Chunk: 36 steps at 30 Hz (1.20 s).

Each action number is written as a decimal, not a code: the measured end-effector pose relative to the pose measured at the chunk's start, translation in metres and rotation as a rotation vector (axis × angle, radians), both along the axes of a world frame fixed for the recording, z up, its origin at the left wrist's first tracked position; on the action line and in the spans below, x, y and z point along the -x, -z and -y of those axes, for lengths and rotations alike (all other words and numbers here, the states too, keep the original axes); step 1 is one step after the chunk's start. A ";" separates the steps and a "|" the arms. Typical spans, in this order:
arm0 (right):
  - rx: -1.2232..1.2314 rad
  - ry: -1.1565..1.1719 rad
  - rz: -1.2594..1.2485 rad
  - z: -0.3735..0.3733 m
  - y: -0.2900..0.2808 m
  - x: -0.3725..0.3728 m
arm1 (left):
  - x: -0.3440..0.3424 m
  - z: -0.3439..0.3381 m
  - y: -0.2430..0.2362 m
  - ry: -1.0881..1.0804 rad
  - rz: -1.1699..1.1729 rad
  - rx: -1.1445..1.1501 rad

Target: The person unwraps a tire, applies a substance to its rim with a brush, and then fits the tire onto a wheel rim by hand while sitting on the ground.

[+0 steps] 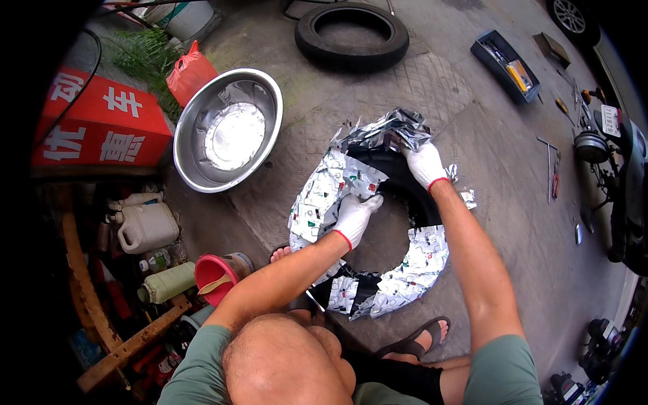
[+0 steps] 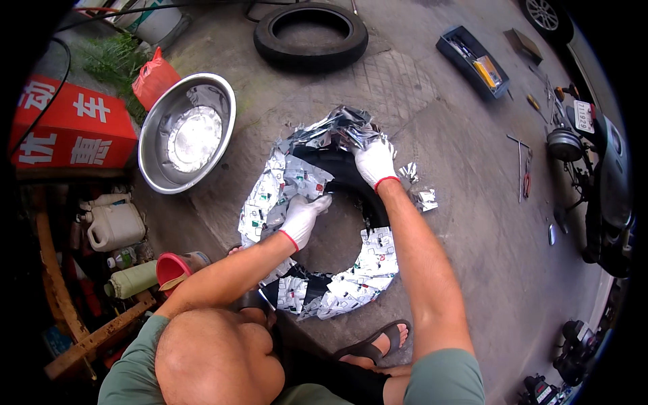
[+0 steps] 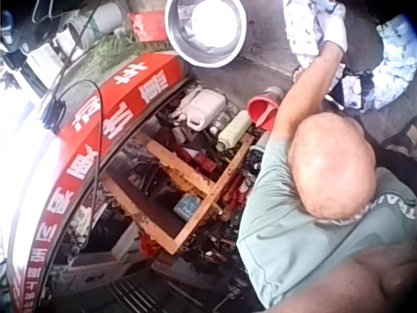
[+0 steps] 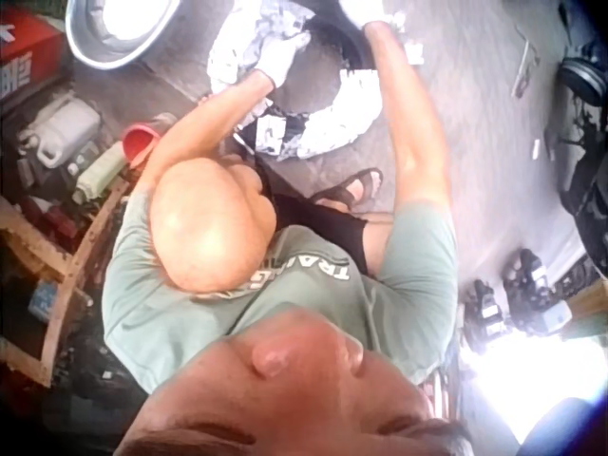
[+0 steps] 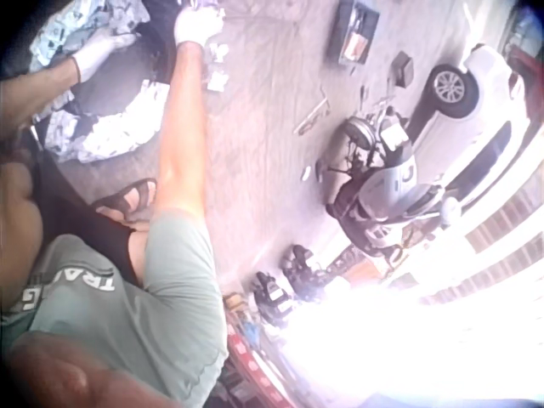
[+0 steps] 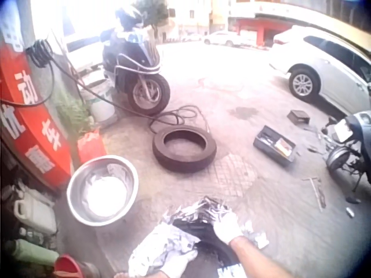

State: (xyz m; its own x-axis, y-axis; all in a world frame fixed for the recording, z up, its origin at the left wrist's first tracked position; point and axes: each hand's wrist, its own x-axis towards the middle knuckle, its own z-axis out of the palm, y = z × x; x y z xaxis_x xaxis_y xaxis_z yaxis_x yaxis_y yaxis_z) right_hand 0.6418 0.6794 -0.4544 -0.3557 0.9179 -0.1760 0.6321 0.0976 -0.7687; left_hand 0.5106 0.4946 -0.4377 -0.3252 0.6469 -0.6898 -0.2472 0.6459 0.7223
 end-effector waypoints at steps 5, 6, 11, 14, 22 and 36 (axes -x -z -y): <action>0.101 0.049 0.186 -0.018 -0.008 0.008 | -0.001 0.002 -0.017 -0.169 0.367 -0.185; 0.135 0.025 0.262 -0.034 -0.016 -0.007 | -0.008 0.002 -0.023 -0.139 0.424 -0.215; 0.403 0.044 0.001 -0.035 -0.094 -0.069 | -0.034 0.006 -0.094 0.071 0.540 -0.330; 0.509 0.222 -0.186 -0.024 -0.147 -0.105 | -0.035 0.010 -0.103 0.412 0.180 -0.502; 0.480 0.629 -0.436 0.069 -0.280 -0.120 | -0.026 -0.005 -0.153 0.476 0.664 -0.339; -0.170 0.147 0.335 0.020 -0.112 -0.207 | 0.000 0.001 -0.202 0.225 0.923 -0.596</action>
